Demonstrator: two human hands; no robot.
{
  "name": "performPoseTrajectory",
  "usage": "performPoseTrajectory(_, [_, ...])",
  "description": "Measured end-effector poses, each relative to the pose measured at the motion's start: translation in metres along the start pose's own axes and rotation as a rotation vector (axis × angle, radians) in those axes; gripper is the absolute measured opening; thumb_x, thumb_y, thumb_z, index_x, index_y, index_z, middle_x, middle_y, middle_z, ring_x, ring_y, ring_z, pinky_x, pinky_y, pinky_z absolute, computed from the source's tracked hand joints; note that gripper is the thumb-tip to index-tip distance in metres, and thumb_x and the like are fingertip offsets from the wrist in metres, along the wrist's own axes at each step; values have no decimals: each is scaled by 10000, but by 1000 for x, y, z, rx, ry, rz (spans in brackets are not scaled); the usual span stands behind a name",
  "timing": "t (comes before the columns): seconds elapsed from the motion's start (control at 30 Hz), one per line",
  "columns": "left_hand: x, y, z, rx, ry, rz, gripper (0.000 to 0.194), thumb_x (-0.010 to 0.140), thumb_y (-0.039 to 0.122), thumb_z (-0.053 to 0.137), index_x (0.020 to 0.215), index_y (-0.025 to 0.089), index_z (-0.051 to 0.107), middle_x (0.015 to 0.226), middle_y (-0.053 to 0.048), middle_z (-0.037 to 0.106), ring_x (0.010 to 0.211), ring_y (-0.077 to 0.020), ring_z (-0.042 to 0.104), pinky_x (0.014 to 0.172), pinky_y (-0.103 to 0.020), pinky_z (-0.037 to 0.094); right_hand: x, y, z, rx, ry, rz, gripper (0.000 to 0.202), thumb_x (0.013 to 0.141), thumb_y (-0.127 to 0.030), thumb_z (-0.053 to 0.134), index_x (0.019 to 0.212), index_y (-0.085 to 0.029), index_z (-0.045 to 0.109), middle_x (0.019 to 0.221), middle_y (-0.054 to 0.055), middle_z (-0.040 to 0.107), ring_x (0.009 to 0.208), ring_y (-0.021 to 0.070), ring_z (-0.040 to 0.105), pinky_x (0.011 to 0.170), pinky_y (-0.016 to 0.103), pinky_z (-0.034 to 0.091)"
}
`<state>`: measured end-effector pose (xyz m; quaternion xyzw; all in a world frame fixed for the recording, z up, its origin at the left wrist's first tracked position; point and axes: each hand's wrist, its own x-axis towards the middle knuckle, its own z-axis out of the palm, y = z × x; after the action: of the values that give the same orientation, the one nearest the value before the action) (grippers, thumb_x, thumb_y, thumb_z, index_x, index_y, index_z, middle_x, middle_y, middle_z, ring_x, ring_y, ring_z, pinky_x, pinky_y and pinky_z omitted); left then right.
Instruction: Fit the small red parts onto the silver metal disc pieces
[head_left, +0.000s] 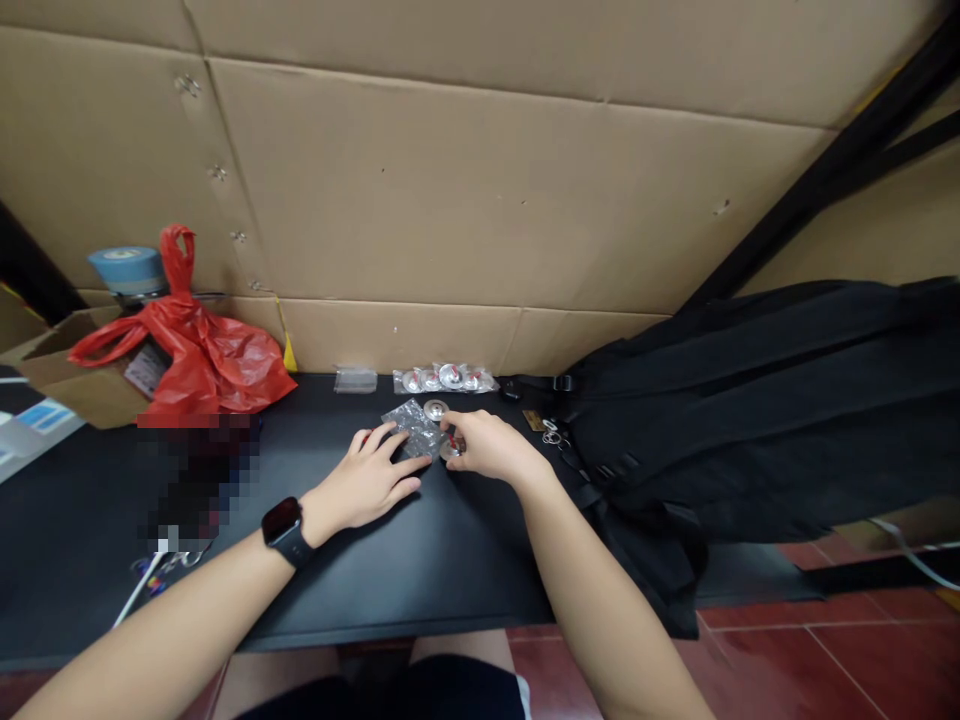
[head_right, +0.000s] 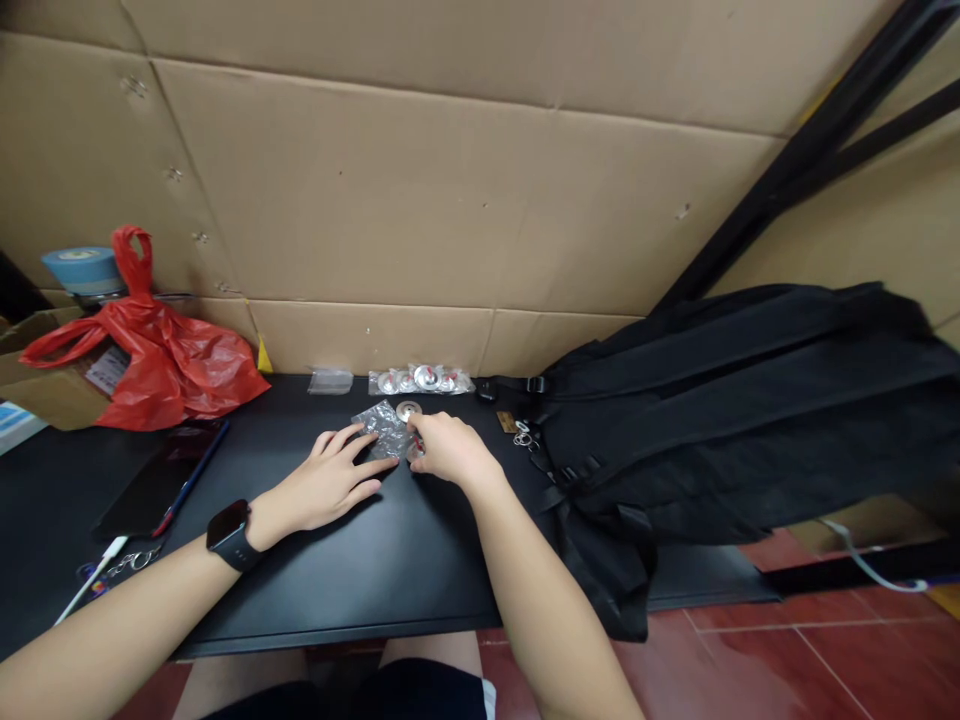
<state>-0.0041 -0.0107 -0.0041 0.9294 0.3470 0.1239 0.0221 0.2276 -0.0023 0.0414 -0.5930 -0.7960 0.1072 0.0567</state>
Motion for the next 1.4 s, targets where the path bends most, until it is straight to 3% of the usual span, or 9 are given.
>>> performPoseTrajectory(0.23, [1,-1,3,32,42,18,468,1005,488,405,1384,260,558,1383,-125,578,1386,-346,356,1070,-505,323,7,2,6,27,12,-8,475,642,-285,867,1074,-240,675,903,58,709,908,266,665,720,292,440])
performPoseTrajectory(0.4, [1,0,-1,21,50,35,430,1003,462,424,1357,267,573,1371,-118,587,1374,-338,372,1059,-499,339,10,-2,10,97,32,-76,446,661,-262,859,1063,-208,672,907,59,701,887,246,657,732,290,441])
performPoseTrajectory(0.57, [0,-1,-3,-19,50,49,351,1012,395,421,1279,307,632,1355,-95,598,1370,-325,378,1054,-500,348,16,1,14,226,51,-215,376,723,-81,768,1068,-182,658,1048,70,648,834,165,638,758,266,456])
performPoseTrajectory(0.7, [0,-3,-1,-28,54,48,334,1007,385,437,1258,342,652,1384,-77,581,1372,-335,375,1055,-512,343,18,5,17,245,52,-281,457,726,26,695,1117,-205,638,1116,61,632,824,139,630,747,246,457])
performPoseTrajectory(0.83, [0,-3,-1,-25,26,41,346,1013,395,422,1280,361,640,1416,-65,560,1373,-345,369,1049,-526,350,20,2,19,109,123,-165,487,750,-115,775,1184,-266,612,1160,47,635,944,191,644,739,267,454])
performPoseTrajectory(1.0, [1,-4,-2,-4,3,32,377,1028,408,375,1309,356,621,1482,-72,498,1396,-353,344,1057,-545,344,29,-2,26,45,211,-98,442,735,-234,836,1125,-287,635,1111,21,657,1018,210,646,759,279,465])
performPoseTrajectory(1.23, [1,-5,2,40,30,13,361,1017,392,411,1305,321,615,1479,-71,505,1395,-358,347,1068,-547,332,33,3,30,121,200,-169,325,775,-207,803,1066,-271,671,1051,7,683,968,191,655,753,274,473])
performPoseTrajectory(1.4, [1,-5,9,86,76,-4,420,1004,393,446,1381,237,549,1459,-101,530,1387,-357,354,1073,-536,326,36,9,35,158,208,-269,426,827,-171,745,1228,-276,646,1122,40,652,1049,196,621,839,293,482])
